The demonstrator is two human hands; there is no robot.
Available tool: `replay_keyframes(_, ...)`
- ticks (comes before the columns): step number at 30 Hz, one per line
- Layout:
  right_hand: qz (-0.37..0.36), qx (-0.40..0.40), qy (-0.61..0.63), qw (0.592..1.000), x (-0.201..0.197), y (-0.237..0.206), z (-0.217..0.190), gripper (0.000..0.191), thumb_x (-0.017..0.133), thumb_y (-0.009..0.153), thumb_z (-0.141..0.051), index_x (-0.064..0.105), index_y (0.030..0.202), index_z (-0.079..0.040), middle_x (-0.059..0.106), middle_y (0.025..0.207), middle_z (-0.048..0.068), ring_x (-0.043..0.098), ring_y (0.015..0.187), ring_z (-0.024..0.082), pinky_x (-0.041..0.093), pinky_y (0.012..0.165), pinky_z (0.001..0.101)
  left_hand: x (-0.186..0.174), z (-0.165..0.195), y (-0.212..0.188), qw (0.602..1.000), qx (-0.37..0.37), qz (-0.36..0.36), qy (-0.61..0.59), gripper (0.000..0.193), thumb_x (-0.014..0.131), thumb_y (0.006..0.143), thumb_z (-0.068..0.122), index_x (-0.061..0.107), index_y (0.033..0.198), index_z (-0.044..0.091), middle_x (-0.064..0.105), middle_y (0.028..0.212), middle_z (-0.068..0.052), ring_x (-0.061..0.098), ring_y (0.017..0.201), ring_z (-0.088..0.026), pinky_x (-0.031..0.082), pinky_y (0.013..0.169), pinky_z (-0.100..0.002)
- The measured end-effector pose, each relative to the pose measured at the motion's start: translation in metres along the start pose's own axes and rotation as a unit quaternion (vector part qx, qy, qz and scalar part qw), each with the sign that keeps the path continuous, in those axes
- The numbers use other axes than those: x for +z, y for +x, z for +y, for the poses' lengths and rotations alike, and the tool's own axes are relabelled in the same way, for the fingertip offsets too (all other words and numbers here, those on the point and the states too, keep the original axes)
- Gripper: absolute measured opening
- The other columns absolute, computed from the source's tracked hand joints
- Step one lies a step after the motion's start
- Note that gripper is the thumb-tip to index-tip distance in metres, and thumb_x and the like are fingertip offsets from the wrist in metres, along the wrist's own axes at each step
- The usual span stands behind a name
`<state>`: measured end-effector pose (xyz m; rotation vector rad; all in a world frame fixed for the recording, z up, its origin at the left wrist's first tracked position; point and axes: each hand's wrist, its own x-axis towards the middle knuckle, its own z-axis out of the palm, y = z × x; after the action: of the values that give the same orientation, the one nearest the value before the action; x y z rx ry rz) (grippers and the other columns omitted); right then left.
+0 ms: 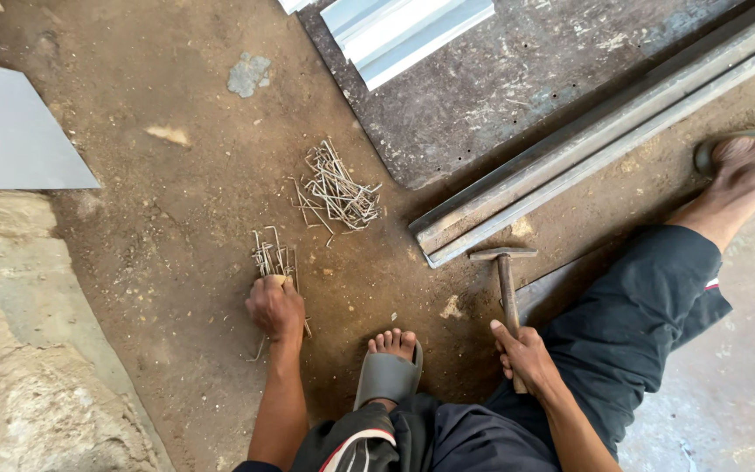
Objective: The person repeatedly picks up small metal wires from a pile on the floor, places them on a metal bar, and bends them using a hammer. The bent wires are set aside in a separate pile. The task continues throughout the clip with the same repetitive action.
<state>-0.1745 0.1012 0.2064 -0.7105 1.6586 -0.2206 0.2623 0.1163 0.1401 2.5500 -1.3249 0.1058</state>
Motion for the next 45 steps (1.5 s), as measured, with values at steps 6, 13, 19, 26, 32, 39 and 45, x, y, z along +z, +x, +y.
replay_keyframes(6,0.007,-0.007,0.0,1.0,-0.005,-0.009,0.001,0.054,0.063,0.096,-0.045,0.052,0.067,-0.001,0.047,0.051,0.005,0.045,0.039,0.015,0.04,0.039,0.0331,-0.014,-0.002,-0.002,0.999,-0.01,-0.011,-0.036,0.045,0.083,0.082,0.035,0.067,0.111,0.005,0.067,0.1,-0.017,0.066,0.086,-0.04,0.052,0.075,-0.051)
replay_keyframes(13,0.014,-0.011,-0.032,0.999,-0.008,-0.006,0.001,0.055,0.065,0.096,-0.044,0.054,0.068,0.002,0.049,0.05,0.006,0.047,0.038,0.016,0.039,0.038,0.0336,-0.034,0.011,-0.004,0.984,-0.124,-0.073,-0.104,0.025,0.085,0.084,0.029,0.073,0.089,0.008,0.074,0.088,-0.014,0.07,0.08,-0.034,0.053,0.072,-0.048)
replay_keyframes(19,-0.006,0.006,0.021,1.0,-0.009,0.0,0.007,0.059,0.055,0.099,-0.051,0.055,0.07,0.001,0.048,0.05,0.007,0.046,0.039,0.017,0.041,0.04,0.0344,-0.094,0.026,0.012,0.918,-0.11,-0.137,-0.356,0.023,0.078,0.083,0.013,0.07,0.104,0.009,0.074,0.085,-0.009,0.072,0.069,-0.019,0.058,0.057,-0.035)
replay_keyframes(26,-0.037,-0.035,0.129,0.99,-0.012,0.006,0.003,0.058,0.045,0.104,-0.05,0.057,0.076,-0.001,0.049,0.049,0.009,0.046,0.038,0.018,0.04,0.039,0.0342,-0.068,0.168,0.032,0.689,-0.067,-0.307,-0.653,0.019,0.064,0.1,0.017,0.069,0.104,-0.001,0.073,0.078,-0.009,0.068,0.063,-0.015,0.052,0.054,-0.027)
replay_keyframes(32,0.132,-0.182,-0.084,0.971,-0.011,-0.065,-0.004,0.045,0.053,0.102,-0.039,0.059,0.082,0.0,0.052,0.056,0.012,0.05,0.045,0.019,0.044,0.045,0.0364,-0.003,0.248,0.038,0.656,0.007,-0.311,-0.688,0.02,0.067,0.1,0.018,0.073,0.105,0.0,0.072,0.083,-0.003,0.062,0.073,-0.009,0.052,0.07,-0.025)
replay_keyframes(39,0.117,-0.313,-0.152,0.93,-0.011,-0.097,-0.031,0.042,0.052,0.105,-0.03,0.057,0.079,0.003,0.051,0.064,0.012,0.048,0.056,0.019,0.045,0.055,0.0369,0.024,0.256,0.038,0.71,0.013,-0.303,-0.636,0.018,0.071,0.095,0.018,0.075,0.097,0.0,0.072,0.078,-0.004,0.062,0.068,-0.009,0.051,0.063,-0.027)
replay_keyframes(45,0.128,-0.4,-0.183,0.889,0.002,-0.074,-0.032,0.036,0.05,0.106,-0.026,0.061,0.093,0.005,0.051,0.066,0.011,0.048,0.056,0.018,0.045,0.054,0.037,0.021,0.255,0.037,0.725,0.012,-0.276,-0.63,0.018,0.068,0.096,0.018,0.072,0.093,0.0,0.073,0.076,-0.004,0.064,0.065,-0.009,0.053,0.061,-0.026)
